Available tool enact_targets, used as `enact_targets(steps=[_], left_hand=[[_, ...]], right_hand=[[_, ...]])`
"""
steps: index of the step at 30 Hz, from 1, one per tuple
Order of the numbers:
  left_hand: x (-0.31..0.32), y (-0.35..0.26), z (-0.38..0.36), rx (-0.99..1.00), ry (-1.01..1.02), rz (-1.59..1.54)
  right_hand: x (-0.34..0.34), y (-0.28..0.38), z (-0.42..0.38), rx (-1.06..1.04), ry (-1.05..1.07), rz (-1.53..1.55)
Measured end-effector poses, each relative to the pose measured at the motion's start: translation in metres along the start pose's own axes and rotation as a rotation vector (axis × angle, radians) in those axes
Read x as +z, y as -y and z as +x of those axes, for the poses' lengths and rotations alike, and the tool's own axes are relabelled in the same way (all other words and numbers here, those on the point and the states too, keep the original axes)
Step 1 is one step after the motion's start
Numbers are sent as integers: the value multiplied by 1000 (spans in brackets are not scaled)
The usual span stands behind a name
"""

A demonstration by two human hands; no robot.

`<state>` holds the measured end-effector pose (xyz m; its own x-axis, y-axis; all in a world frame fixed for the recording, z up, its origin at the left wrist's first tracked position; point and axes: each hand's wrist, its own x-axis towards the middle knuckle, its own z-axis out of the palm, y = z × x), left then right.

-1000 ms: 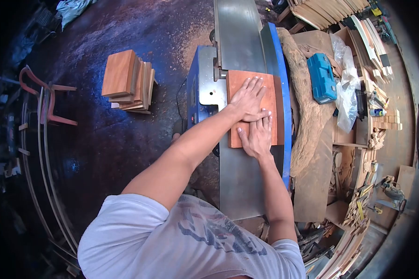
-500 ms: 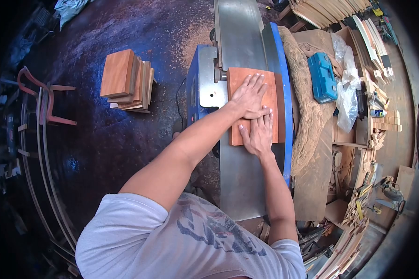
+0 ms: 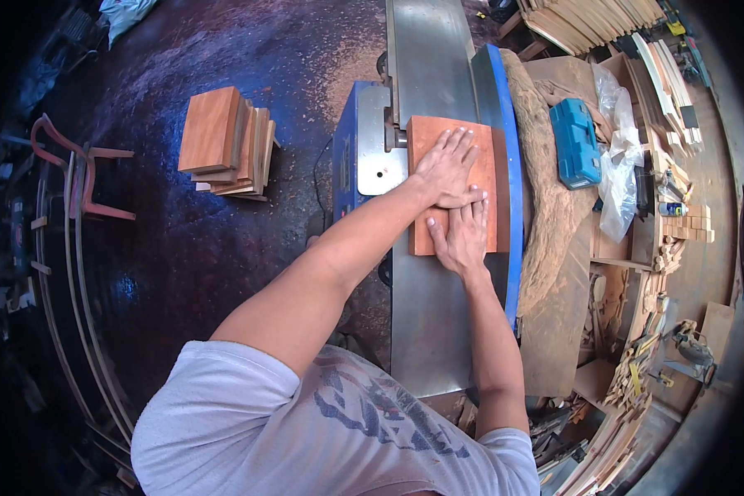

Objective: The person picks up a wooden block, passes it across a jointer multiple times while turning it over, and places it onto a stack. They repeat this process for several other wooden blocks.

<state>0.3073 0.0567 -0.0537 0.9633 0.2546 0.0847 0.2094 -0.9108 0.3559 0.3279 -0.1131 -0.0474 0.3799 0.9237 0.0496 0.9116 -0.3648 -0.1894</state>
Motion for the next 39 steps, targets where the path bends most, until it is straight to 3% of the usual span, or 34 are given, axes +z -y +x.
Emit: enact_targets(steps=[33,39], left_hand=[[-8,62,64,-15,-72,30],[-4,80,81,-9,-93,27]], right_hand=[[7,-12,87,23,-42,62],[13,-17,108,0,-67,-52]])
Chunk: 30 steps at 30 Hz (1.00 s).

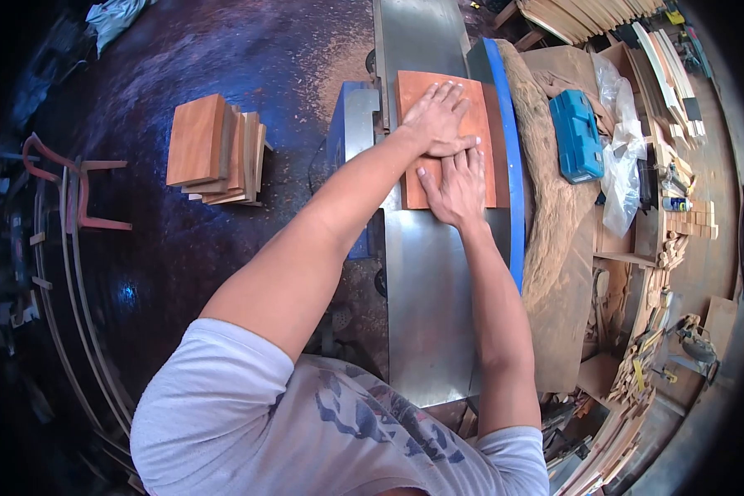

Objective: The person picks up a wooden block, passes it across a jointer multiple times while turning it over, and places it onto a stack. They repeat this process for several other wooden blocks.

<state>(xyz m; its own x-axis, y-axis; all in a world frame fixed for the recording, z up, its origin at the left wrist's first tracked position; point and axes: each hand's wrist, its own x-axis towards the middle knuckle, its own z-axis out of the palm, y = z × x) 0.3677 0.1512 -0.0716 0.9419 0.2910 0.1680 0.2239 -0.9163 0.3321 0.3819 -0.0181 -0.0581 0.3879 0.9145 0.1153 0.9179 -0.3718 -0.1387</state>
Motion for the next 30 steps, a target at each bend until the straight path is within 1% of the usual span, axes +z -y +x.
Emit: enact_targets(steps=[7,10,13,16,19,22,30], left_hand=[[-12,14,16,-21,46,39],[-11,18,22,-27,42,40],[-11,22,26,-30,41,48],[-13,25,29,-37,35,44],[-15,28,33,-42,29,36],[-13,32,36,-31,24,35],[-16,43,49,-31,15,44]], right_hand=[[3,-3,24,-20,20,-33],[3,-4,33,4,86,-58],[6,-5,37,-11,61,-57],[4,-5,44,-6,90,-79],[6,-6,48,-27,44,-67],[5,-7,53,-18,87,-88],[12,-12,70,-48,27,-106]])
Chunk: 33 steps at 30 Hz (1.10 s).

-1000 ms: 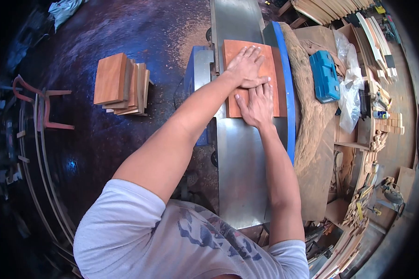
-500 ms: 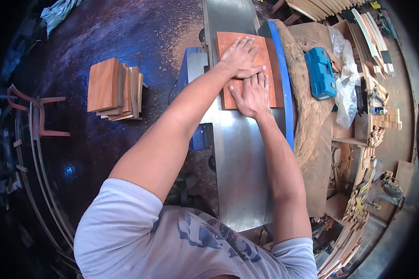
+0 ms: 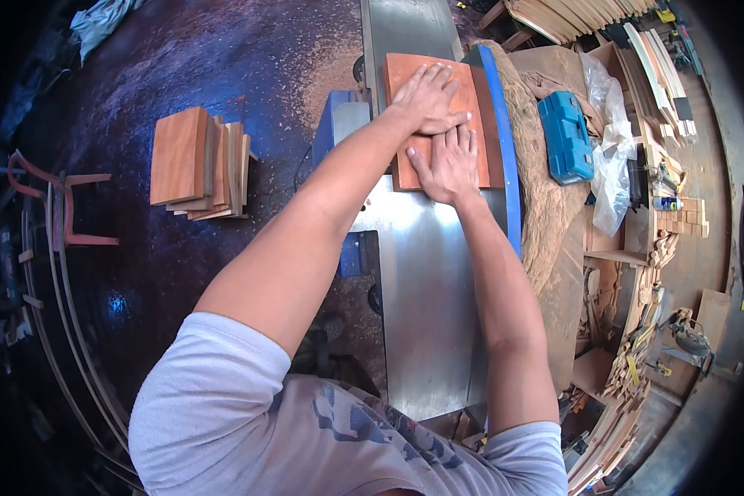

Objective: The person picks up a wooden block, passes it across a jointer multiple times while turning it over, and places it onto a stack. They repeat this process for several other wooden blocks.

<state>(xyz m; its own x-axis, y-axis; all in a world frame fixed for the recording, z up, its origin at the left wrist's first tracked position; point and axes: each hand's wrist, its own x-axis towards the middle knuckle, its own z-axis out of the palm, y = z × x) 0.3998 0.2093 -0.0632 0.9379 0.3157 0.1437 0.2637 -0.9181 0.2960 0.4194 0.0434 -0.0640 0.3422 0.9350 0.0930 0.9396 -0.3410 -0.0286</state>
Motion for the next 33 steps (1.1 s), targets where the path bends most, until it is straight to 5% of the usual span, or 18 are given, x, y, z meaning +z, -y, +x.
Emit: enact_targets(steps=[22,25,32,33], left_hand=[[9,31,31,10,-63,-52],[9,36,36,16,-62,-50],[-8,77,78,2,-45,-89],[-9,87,85,-27,-168,-74]], right_hand=[[2,-4,39,-13,-36,-15],[-15,0,49,68,209,-21],[10,-16,107,-7,-5,-38],[9,-18,120,-13,2,-20]])
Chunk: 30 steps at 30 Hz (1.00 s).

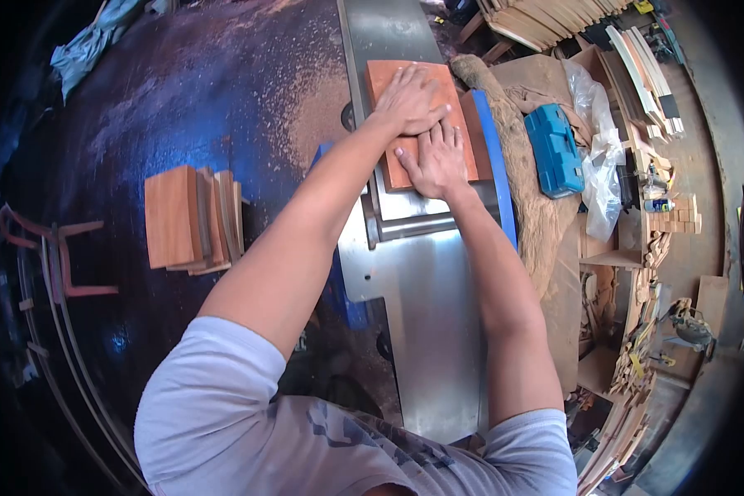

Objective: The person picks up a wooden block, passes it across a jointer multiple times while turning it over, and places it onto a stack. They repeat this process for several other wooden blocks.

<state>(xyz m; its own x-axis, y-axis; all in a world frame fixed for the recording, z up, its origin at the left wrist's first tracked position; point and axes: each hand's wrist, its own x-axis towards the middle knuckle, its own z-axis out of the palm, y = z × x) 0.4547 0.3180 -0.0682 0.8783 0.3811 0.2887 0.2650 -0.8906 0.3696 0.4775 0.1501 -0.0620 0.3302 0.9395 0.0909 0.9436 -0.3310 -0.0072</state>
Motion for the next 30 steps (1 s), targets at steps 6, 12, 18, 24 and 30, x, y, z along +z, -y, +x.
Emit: enact_targets(steps=[6,12,18,24,30], left_hand=[[-9,49,-21,-664,-281,-274],[-49,154,-62,-916,21,-588],[-86,188,-252,-926,173,-2014],[-155,28,-410,-528,237,-2998],[-170,-106,-471,-539,243,-2753]], right_hand=[[13,20,62,58,42,25],[-59,131,75,-101,193,536],[-154,193,-160,-131,-114,1187],[-102,199,-387,512,-45,1388],[-182,216,-453,482,-90,1558]])
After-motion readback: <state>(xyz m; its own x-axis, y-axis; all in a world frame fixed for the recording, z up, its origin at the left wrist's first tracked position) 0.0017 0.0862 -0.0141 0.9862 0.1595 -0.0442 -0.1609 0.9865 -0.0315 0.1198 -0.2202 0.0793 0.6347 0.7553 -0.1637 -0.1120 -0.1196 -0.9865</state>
